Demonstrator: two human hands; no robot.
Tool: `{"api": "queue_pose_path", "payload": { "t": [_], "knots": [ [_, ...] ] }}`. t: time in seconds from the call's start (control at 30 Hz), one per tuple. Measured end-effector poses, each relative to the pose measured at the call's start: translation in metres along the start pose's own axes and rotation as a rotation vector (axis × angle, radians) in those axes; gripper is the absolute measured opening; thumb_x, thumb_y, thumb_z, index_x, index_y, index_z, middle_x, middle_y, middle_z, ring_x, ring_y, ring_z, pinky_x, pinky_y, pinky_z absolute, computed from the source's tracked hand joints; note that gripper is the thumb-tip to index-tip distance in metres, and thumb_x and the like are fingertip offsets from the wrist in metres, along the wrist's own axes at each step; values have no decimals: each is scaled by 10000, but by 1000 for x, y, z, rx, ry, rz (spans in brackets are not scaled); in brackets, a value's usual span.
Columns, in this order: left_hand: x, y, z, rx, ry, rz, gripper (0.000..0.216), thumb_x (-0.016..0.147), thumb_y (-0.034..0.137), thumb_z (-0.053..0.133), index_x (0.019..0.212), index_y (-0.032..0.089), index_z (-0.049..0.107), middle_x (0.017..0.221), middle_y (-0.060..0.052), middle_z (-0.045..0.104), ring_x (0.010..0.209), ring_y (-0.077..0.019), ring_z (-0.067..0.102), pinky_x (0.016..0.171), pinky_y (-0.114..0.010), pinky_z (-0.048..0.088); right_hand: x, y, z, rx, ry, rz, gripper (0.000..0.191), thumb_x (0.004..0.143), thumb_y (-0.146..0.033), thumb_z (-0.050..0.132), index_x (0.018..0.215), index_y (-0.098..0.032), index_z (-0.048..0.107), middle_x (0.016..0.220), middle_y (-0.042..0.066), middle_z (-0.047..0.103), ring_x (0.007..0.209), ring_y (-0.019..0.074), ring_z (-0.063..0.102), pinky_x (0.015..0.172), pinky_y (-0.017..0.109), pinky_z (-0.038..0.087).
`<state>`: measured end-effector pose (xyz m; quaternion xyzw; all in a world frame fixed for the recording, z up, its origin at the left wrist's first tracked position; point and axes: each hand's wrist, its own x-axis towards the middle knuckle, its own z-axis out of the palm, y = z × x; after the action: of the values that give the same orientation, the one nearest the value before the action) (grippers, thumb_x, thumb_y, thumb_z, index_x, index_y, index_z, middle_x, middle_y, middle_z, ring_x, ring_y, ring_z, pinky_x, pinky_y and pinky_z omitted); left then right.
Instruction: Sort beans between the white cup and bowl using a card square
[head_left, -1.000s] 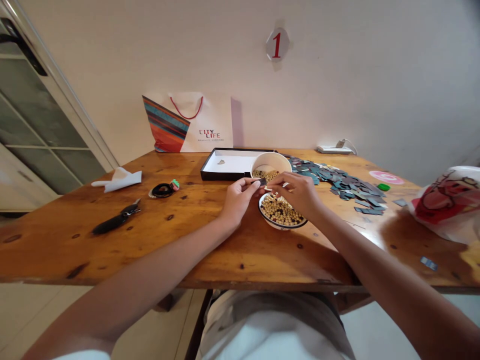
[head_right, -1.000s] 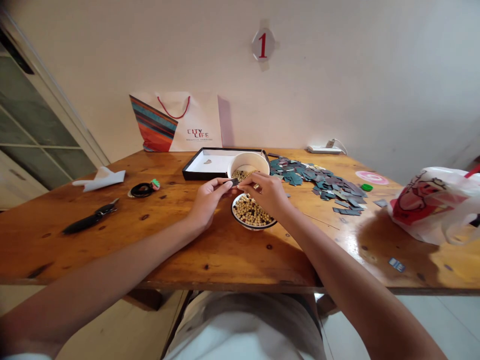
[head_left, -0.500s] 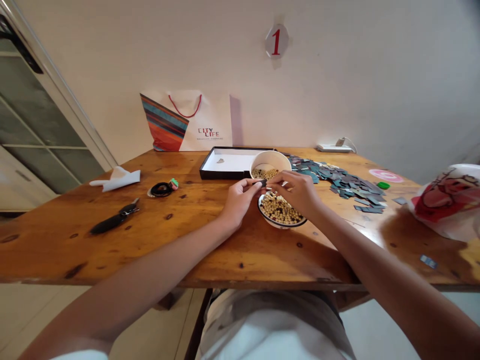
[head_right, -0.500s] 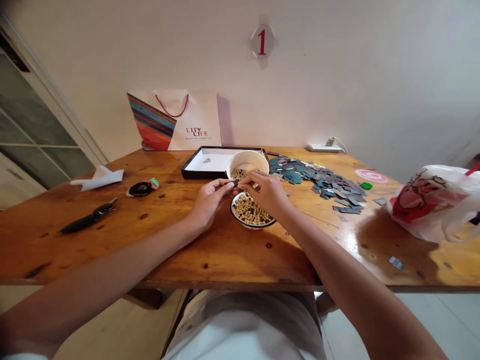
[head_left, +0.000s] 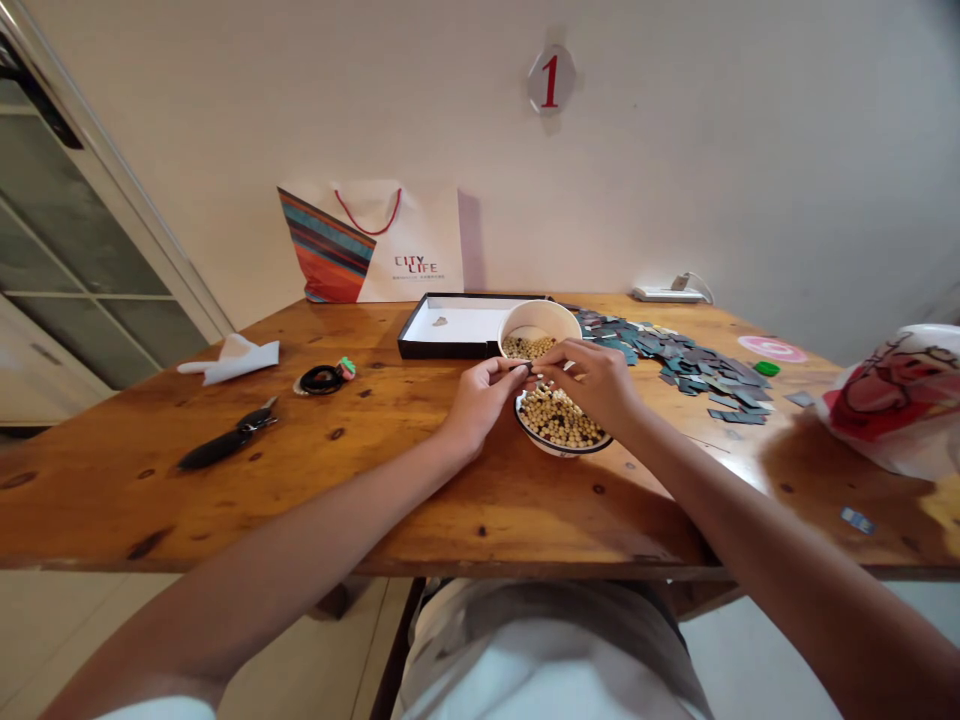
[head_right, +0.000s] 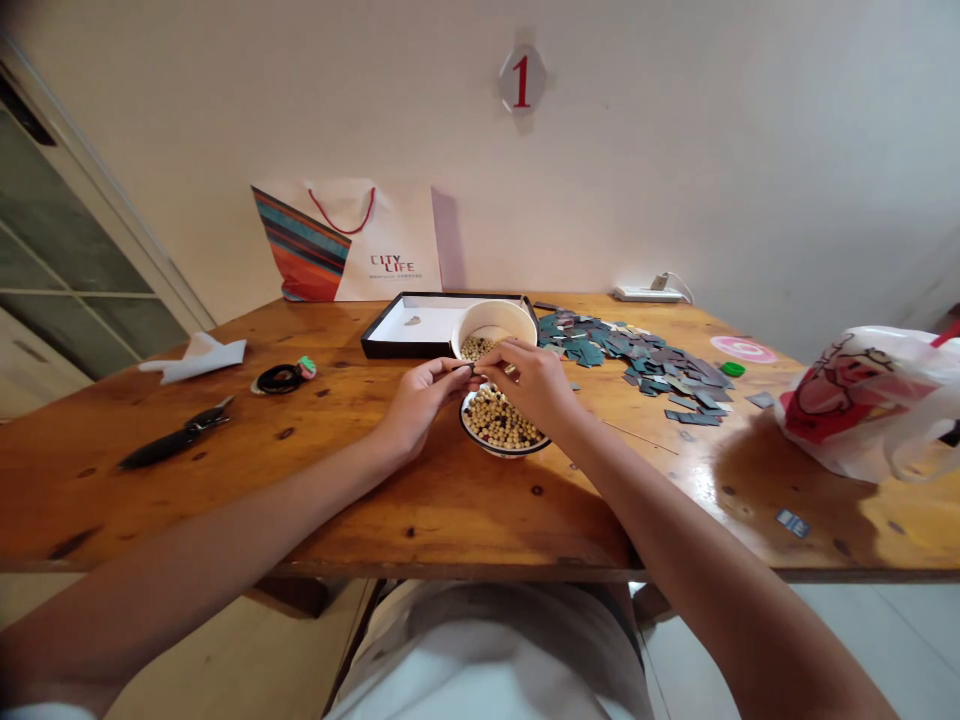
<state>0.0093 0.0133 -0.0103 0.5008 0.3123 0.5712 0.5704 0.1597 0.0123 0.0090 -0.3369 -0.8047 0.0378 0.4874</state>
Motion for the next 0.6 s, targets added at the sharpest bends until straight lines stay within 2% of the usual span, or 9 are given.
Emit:
{"api": "queue_pose_path", "payload": {
  "t": [0.3, 0.43, 0.6],
  "knots": [
    [-3, 5, 2, -136, 53, -54, 127, 647, 169, 629, 765, 121, 619, 619, 7, 636, 591, -81, 577, 712, -250, 434, 0, 0, 0, -5, -27, -25, 73, 764, -169, 550, 759, -187, 621, 730, 0, 619, 655, 103, 564, 530, 189, 468],
    [-2, 4, 1, -100, 49, -12, 139, 641, 180, 638, 769, 126, 622, 645, 8, 642, 605, -87, 579, 725, -261, 433, -1, 0, 0, 19, 12, -17, 72, 771, -186, 547, 761, -181, 618, 744, 6, 615, 659, 103, 566, 535, 189, 473],
    [-1, -1, -1, 14, 3, 29, 149, 628, 204, 659, 754, 129, 632, 680, -4, 654, 629, -105, 589, 720, -270, 435, -1, 0, 1, -2, -12, -52, 74, 768, -190, 549, 740, -188, 618, 725, 2, 612, 644, 99, 558, 531, 184, 458]
  ]
}}
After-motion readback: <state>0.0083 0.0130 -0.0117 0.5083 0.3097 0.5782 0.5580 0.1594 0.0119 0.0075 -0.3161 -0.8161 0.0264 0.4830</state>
